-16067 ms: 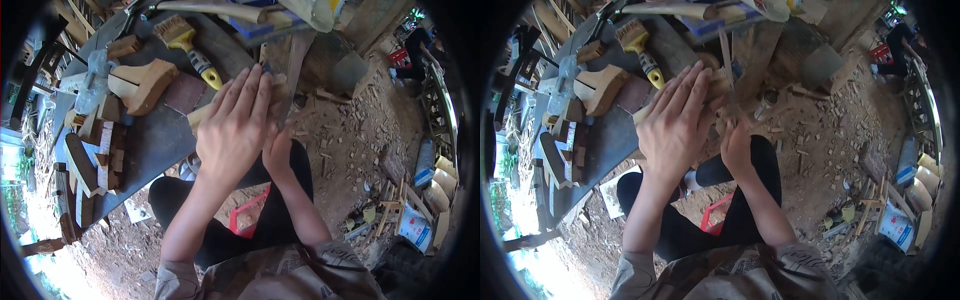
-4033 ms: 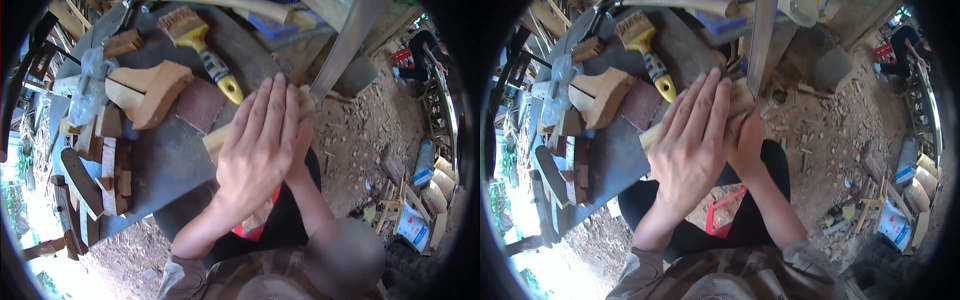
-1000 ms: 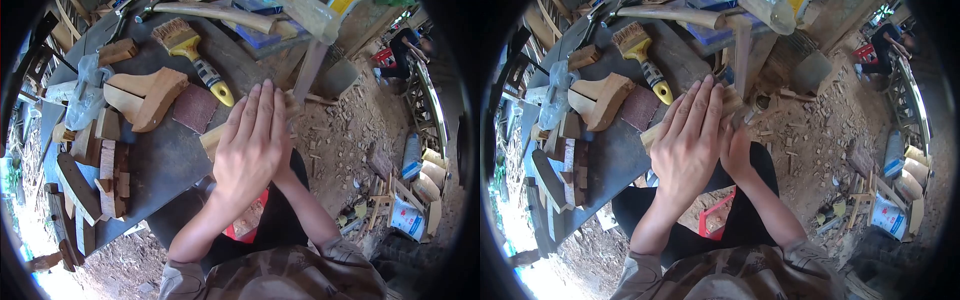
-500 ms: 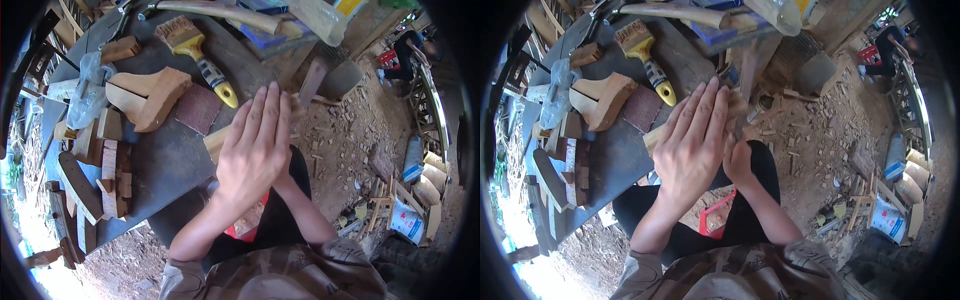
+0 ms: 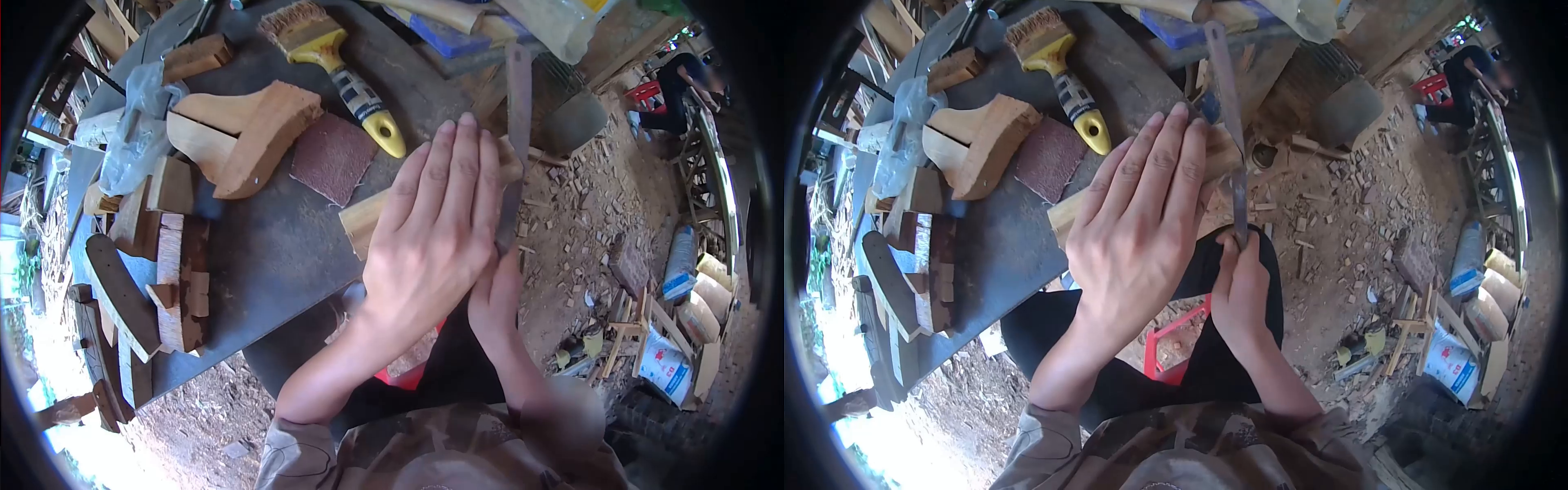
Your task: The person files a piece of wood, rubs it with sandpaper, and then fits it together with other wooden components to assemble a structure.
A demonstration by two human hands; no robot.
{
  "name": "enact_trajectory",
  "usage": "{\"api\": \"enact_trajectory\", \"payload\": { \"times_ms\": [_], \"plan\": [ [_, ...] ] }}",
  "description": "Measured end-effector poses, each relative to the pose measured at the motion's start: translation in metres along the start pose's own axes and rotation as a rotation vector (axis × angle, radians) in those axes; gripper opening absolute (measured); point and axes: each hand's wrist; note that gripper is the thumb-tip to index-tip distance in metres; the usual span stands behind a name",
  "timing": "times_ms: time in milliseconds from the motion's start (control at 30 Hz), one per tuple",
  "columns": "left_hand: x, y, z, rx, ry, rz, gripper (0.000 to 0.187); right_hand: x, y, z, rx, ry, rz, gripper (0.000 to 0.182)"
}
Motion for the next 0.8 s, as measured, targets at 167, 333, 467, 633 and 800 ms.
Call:
{"api": "enact_trajectory", "payload": {
  "times_ms": [167,333,467,633,800],
  "plan": [
    [-0.001,0.002,0.0,0.041,0.024,-0.015,0.046,0.016,-0.016,0.036,0.135,-0.053,-0.017,0.014],
    [0.0,0.003,-0.001,0.087,0.044,0.011,0.047,-0.001,-0.037,0.041,0.141,-0.055,0.033,0.016],
    [-0.003,0.005,-0.002,0.114,0.085,0.04,0.044,-0.001,-0.02,0.023,0.125,-0.003,0.092,0.019],
    [-0.003,0.004,-0.011,0.05,0.147,0.052,0.039,-0.003,-0.029,0.021,0.122,-0.029,0.027,0.021],
    [-0.003,0.004,-0.009,0.081,0.146,0.049,0.038,-0.019,-0.03,0.023,0.145,-0.043,0.065,0.024]
  ]
}}
Point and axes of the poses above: each hand's wrist, its own x-axis away from the middle knuckle, its own z-axis out of the back of the hand, y = z × x, and after that the axes turned 6 degrees about y, right-handed
